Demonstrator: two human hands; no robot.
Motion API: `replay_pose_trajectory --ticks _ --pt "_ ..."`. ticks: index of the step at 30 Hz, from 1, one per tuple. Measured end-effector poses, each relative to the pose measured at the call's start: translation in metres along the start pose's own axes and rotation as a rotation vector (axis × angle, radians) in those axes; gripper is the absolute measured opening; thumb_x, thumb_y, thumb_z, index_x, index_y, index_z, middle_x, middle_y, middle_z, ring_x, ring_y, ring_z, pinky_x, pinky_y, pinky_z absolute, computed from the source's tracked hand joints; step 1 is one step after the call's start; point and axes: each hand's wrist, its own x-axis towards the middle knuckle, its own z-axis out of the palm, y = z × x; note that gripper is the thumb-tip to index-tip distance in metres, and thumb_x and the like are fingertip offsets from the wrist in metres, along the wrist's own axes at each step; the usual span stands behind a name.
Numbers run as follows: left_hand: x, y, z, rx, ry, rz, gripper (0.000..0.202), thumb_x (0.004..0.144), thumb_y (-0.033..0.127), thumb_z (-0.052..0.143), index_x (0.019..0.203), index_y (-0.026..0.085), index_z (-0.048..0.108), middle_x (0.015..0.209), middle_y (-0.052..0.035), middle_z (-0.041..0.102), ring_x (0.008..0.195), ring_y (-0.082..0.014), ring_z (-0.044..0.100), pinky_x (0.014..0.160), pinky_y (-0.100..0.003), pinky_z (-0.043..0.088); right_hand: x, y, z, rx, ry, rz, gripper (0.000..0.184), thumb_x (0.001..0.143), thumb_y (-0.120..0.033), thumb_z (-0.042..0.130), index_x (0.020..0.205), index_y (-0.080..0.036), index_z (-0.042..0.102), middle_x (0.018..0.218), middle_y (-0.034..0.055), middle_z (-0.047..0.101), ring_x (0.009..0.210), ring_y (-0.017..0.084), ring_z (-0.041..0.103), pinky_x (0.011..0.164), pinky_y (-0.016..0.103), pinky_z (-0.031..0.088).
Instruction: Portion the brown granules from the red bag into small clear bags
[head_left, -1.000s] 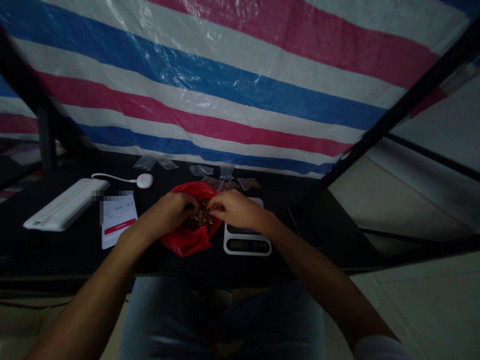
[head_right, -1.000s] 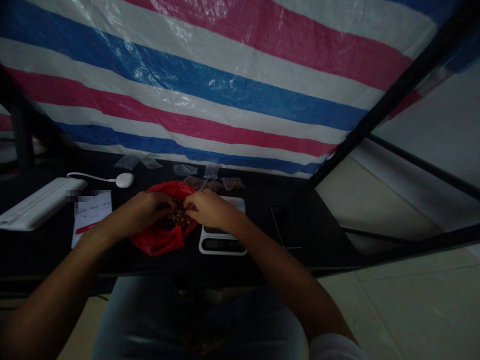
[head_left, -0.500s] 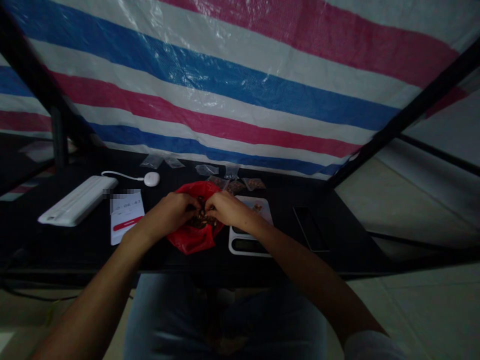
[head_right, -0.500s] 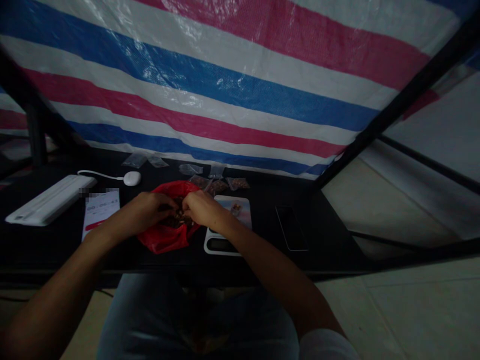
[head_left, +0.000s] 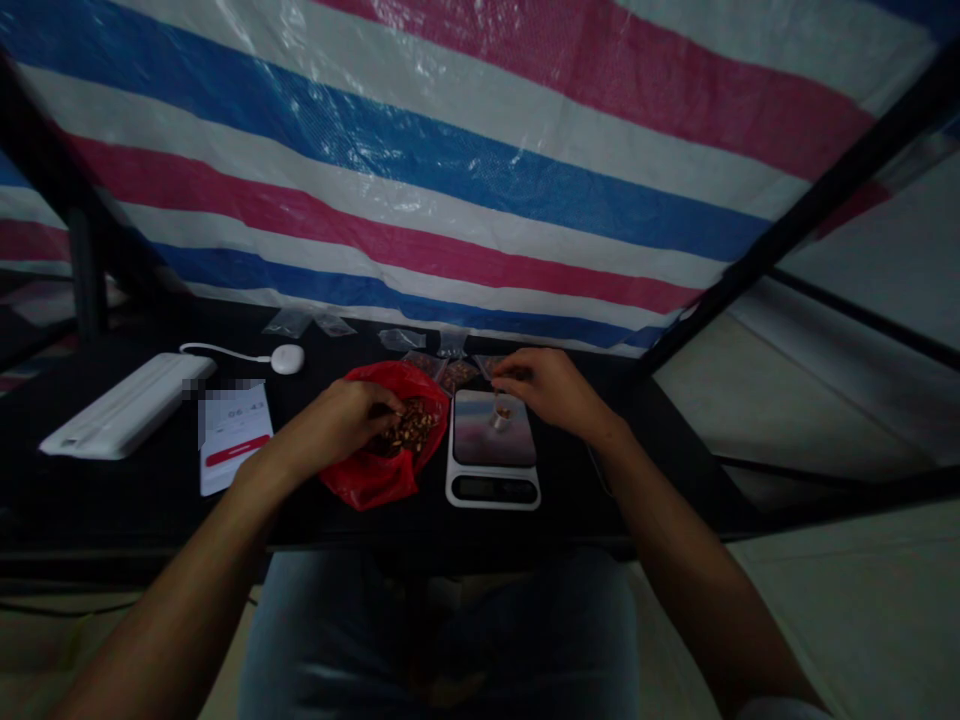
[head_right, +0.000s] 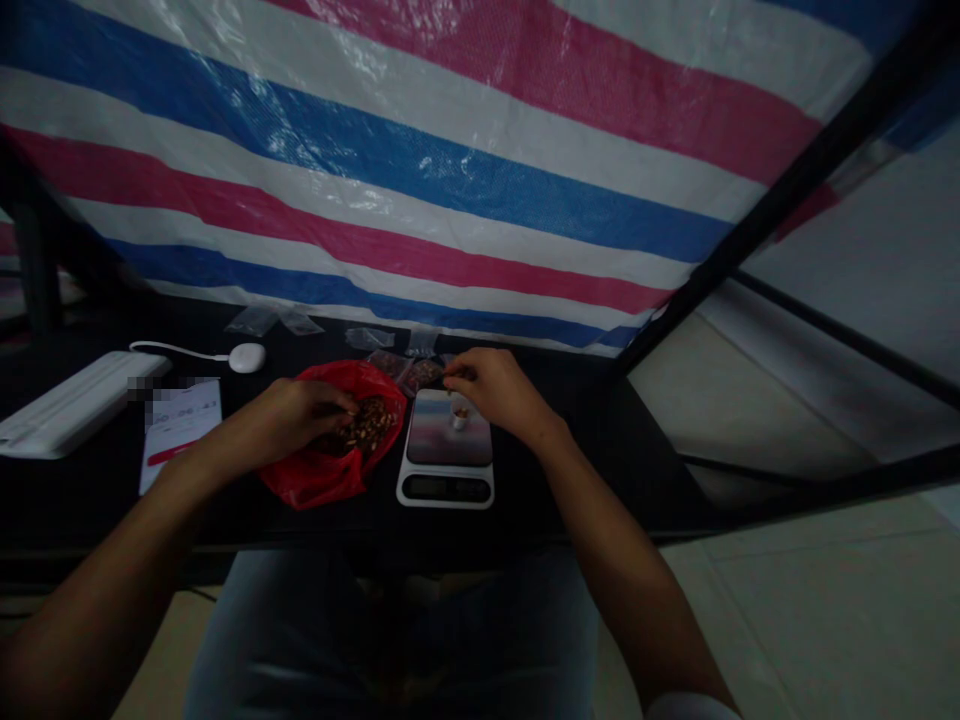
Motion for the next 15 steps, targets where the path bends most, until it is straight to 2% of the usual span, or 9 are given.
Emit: replay_pose_trajectory --ticks 3,9,15 --pt "0.007 0.013 -0.001 -0.020 0.015 0.046 0.027 0.088 0.026 0.057 0.100 0.021 0.080 0.101 -0.0042 0.081 0.087 -0.0211 0.076 0.084 -0.028 0.057 -0.017 0.012 -0.006 -0.041 0.047 0.022 0.012 0.089 -0.014 0.070 0.095 -0.017 0.081 0.095 0.0074 0.079 0.085 0.019 0.071 0.077 0.029 0.049" --pt "0.033 0.051 0.003 -0.037 0.071 0.171 0.023 0.092 0.026 0.060 0.102 0.020 0.080 0.107 -0.0043 0.081 0.098 -0.0218 0.074 0.093 -0.029 0.054 -0.024 0.012 0.004 -0.029 -0.030 0.025 0.010 0.088 -0.013 0.072 0.089 -0.016 0.081 0.091 0.0068 0.078 0.083 0.017 0.071 0.076 0.027 0.049" --pt "0.059 0.076 0.014 -0.092 0.069 0.281 0.022 0.093 0.021 0.060 0.103 0.019 0.080 0.105 -0.0052 0.081 0.095 -0.0206 0.074 0.088 -0.028 0.055 -0.023 0.017 0.003 -0.027 -0.082 0.047 0.008 0.085 -0.018 0.077 0.092 -0.017 0.081 0.094 0.0083 0.078 0.084 0.019 0.072 0.076 0.028 0.051"
